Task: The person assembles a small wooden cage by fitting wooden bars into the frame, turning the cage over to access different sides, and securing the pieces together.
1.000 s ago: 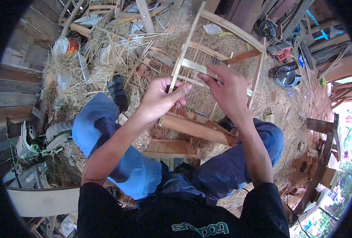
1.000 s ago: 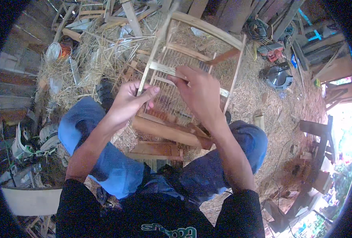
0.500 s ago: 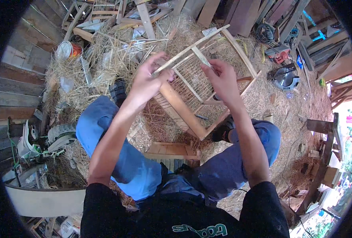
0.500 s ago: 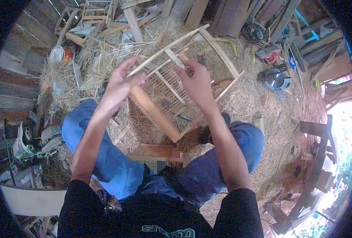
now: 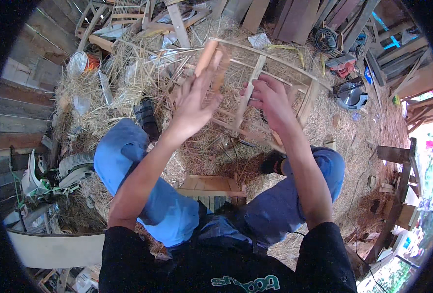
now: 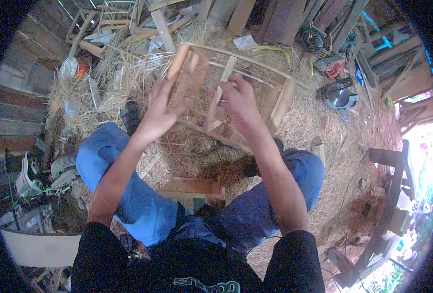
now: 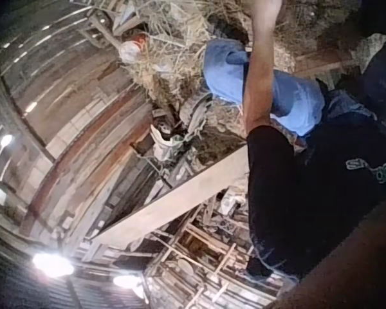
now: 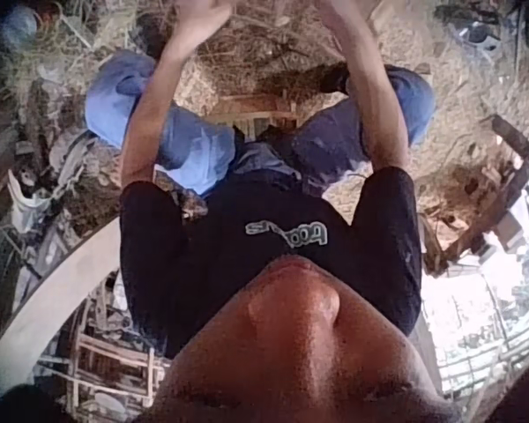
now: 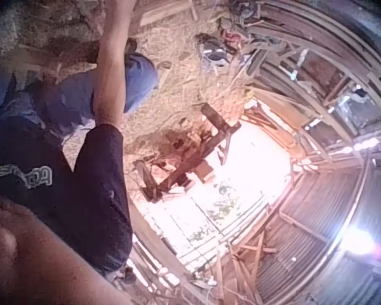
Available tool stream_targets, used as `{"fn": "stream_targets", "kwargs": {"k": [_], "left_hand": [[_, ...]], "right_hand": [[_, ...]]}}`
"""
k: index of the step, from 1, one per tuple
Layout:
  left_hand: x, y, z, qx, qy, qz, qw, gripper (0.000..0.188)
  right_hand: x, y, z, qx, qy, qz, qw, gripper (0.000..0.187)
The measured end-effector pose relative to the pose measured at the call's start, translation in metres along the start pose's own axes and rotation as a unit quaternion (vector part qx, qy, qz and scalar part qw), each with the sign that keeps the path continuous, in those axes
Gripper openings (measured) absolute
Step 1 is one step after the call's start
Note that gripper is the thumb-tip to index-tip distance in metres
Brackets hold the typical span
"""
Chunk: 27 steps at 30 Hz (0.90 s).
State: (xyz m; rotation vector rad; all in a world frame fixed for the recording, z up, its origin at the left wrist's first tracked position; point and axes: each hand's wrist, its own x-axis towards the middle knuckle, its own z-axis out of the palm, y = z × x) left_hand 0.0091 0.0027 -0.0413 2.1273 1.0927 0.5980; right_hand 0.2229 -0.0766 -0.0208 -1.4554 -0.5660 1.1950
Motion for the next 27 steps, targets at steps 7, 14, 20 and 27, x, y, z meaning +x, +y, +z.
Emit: {"fn": "stream_targets", "kwargs": {"k": [7, 14, 20, 27], "left_hand": [[-0.007, 0.026, 0.017, -0.157, -0.069, -0.036, 0.984, 0.051], [0.000, 0.028, 0.018, 0.011, -0.046, -0.003, 0.999, 0.037], [0.008, 0.033, -0.009, 0.102, -0.033, 0.024, 0.994, 0.026], [0.013, 0.034, -0.032, 0.090, -0.042, 0.236, 0.967, 0.015]], "right_hand": [[-0.014, -0.008, 0.008, 0.087, -0.016, -0.004, 0.996, 0.051], [-0.024, -0.015, 0.010, 0.067, -0.060, 0.017, 0.996, 0.054], [-0.033, -0.037, -0.007, -0.420, 0.008, -0.234, 0.877, 0.044], [-0.030, -0.024, -0.016, -0.620, -0.046, -0.392, 0.678, 0.034]]}}
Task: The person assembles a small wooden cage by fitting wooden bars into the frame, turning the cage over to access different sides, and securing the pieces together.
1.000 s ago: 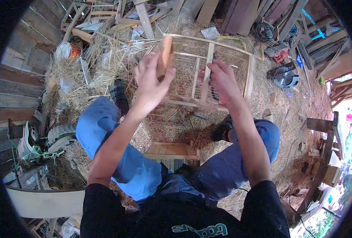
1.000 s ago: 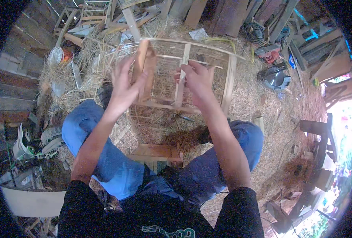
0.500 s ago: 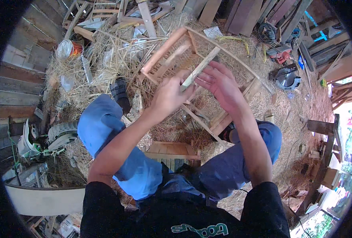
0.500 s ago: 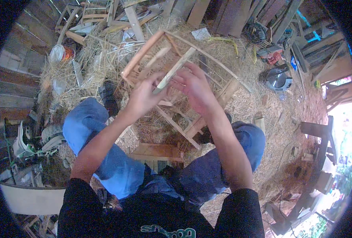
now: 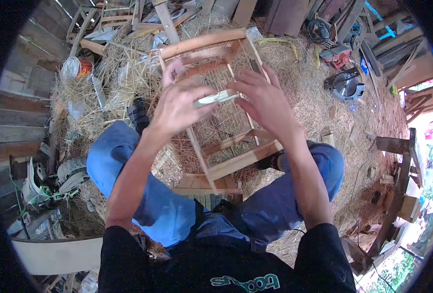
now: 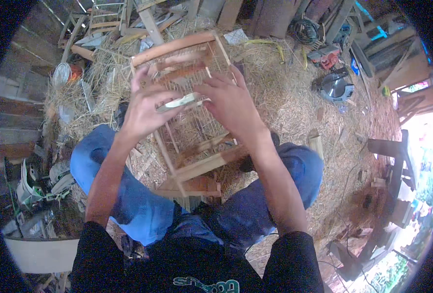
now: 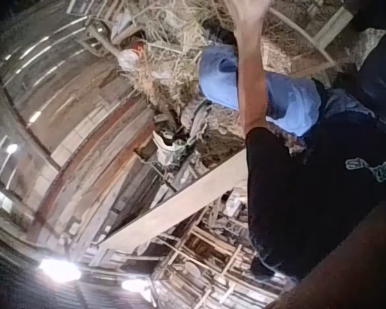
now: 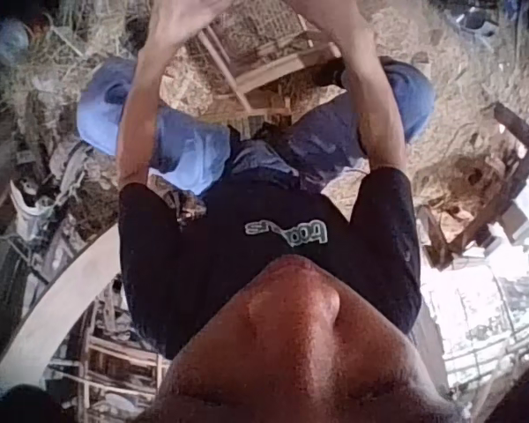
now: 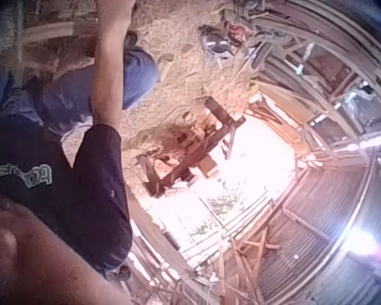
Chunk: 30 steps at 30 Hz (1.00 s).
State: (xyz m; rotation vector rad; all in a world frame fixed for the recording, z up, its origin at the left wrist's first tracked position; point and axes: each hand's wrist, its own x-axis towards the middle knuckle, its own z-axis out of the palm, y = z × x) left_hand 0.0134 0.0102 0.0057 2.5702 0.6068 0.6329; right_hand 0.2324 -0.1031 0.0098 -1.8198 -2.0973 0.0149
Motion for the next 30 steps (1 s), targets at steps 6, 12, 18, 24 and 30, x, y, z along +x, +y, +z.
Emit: {"fn": "stream_targets", "kwargs": {"k": [6, 12, 18, 24, 30], "left_hand": [[-0.001, 0.003, -0.008, 0.096, 0.065, 0.019, 0.993, 0.023], [-0.001, 0.010, -0.007, 0.168, 0.094, 0.040, 0.981, 0.031], [-0.002, 0.000, -0.012, 0.127, 0.117, 0.038, 0.984, 0.030], [-0.002, -0.002, -0.009, 0.106, 0.125, 0.058, 0.985, 0.029], [-0.011, -0.002, -0.008, 0.081, 0.091, 0.051, 0.991, 0.028]], "right_hand": [[0.008, -0.006, 0.000, -0.058, 0.022, -0.014, 0.998, 0.025], [0.010, -0.012, 0.001, -0.079, 0.118, -0.035, 0.989, 0.026], [0.015, -0.025, 0.003, -0.040, 0.179, -0.032, 0.982, 0.030], [0.013, -0.029, 0.001, -0.007, 0.178, -0.036, 0.983, 0.024], [0.007, -0.029, 0.006, 0.021, 0.154, -0.035, 0.987, 0.028]]}}
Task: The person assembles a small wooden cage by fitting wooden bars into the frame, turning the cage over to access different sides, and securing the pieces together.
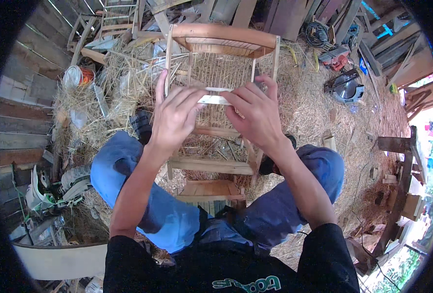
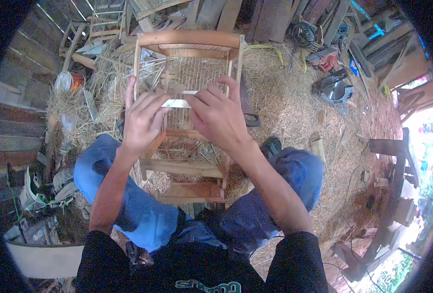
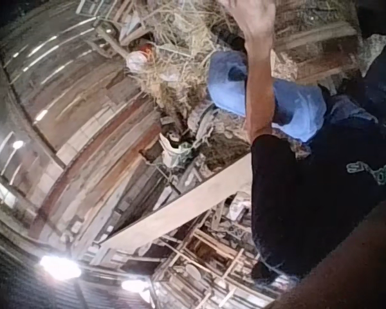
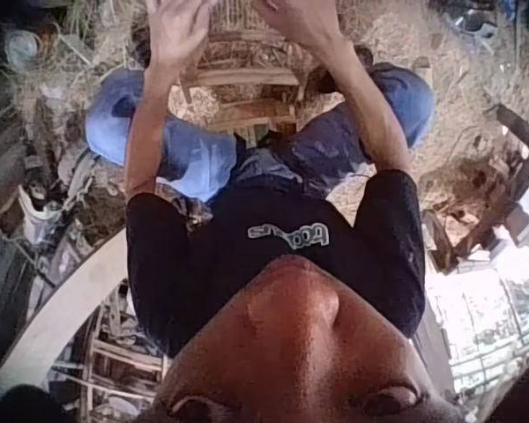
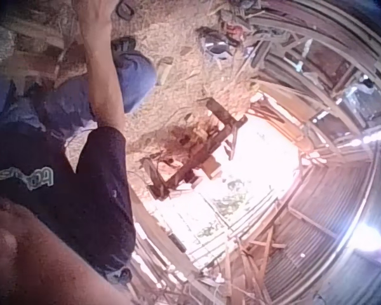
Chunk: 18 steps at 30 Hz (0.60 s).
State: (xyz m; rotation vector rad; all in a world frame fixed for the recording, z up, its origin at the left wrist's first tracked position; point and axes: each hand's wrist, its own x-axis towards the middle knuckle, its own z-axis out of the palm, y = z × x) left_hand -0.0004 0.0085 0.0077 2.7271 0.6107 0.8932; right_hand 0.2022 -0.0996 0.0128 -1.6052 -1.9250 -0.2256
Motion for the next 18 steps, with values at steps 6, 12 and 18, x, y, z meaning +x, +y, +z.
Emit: {"fn": "stream_targets", "kwargs": {"k": [6, 12, 18], "left_hand": [[-0.0028, 0.0058, 0.0024, -0.012, -0.009, -0.017, 1.000, 0.028], [-0.0013, 0.0059, 0.0047, -0.009, -0.001, -0.017, 1.000, 0.028], [0.0027, 0.0096, 0.0007, -0.009, -0.007, -0.023, 1.000, 0.028]], "right_hand": [[-0.0053, -0.0006, -0.0037, 0.004, -0.004, 0.007, 1.000, 0.032], [-0.0040, -0.0005, -0.0060, 0.000, -0.006, 0.008, 1.000, 0.030], [-0.0030, -0.0001, -0.0082, -0.002, -0.015, 0.014, 1.000, 0.027]]}}
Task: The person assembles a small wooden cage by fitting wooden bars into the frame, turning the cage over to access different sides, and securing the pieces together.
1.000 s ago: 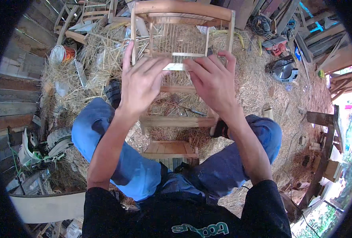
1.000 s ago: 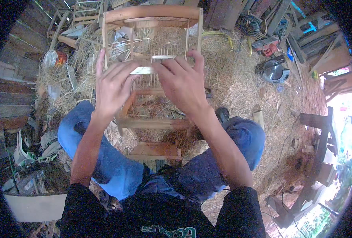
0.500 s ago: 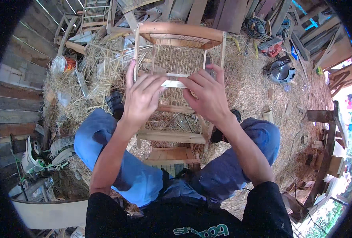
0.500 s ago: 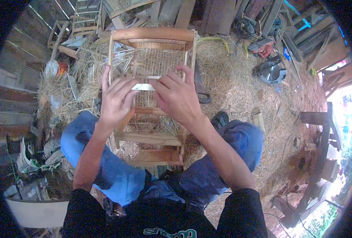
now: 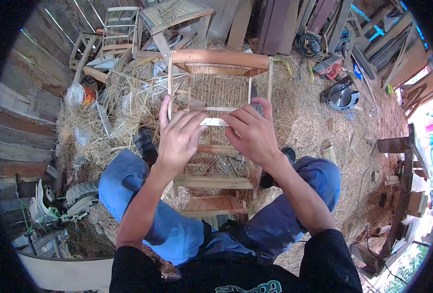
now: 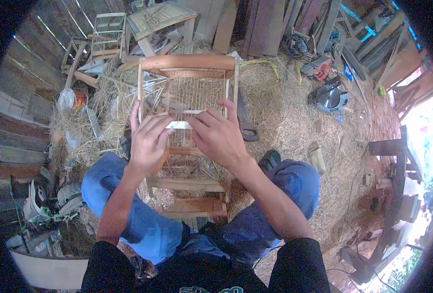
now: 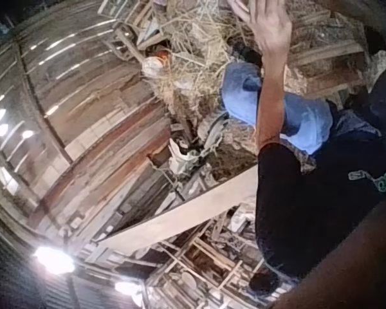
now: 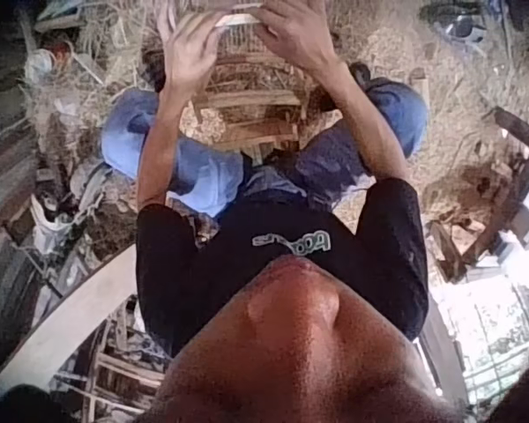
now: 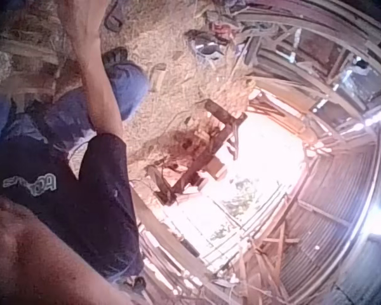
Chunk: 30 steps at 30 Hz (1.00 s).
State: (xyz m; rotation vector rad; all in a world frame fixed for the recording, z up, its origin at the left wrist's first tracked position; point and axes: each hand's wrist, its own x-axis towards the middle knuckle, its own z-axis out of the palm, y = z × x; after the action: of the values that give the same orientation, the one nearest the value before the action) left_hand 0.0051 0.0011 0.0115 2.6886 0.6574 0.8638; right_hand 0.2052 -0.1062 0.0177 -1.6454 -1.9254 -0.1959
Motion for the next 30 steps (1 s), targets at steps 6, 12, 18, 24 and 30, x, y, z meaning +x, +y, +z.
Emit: {"fn": "stream_targets", "kwargs": {"k": [6, 12, 18, 24, 30], "left_hand": [[0.003, 0.000, 0.001, 0.000, 0.014, 0.007, 1.000, 0.027], [0.001, 0.000, 0.007, -0.003, -0.006, 0.004, 1.000, 0.026], [-0.002, -0.018, 0.027, -0.011, -0.067, -0.115, 0.991, 0.063], [-0.022, -0.033, 0.046, -0.098, -0.184, -0.217, 0.954, 0.096], [-0.005, -0.020, 0.014, -0.192, -0.073, -0.351, 0.914, 0.081]], "right_hand": [[0.000, 0.002, 0.003, 0.010, 0.003, 0.005, 1.000, 0.031], [0.001, -0.006, 0.011, 0.006, -0.054, 0.052, 0.997, 0.028], [-0.023, 0.021, 0.058, 0.003, -0.179, 0.153, 0.972, 0.023], [-0.025, 0.025, 0.064, 0.038, -0.065, 0.140, 0.987, 0.020], [-0.031, 0.007, 0.034, -0.064, 0.035, 0.036, 0.997, 0.026]]}}
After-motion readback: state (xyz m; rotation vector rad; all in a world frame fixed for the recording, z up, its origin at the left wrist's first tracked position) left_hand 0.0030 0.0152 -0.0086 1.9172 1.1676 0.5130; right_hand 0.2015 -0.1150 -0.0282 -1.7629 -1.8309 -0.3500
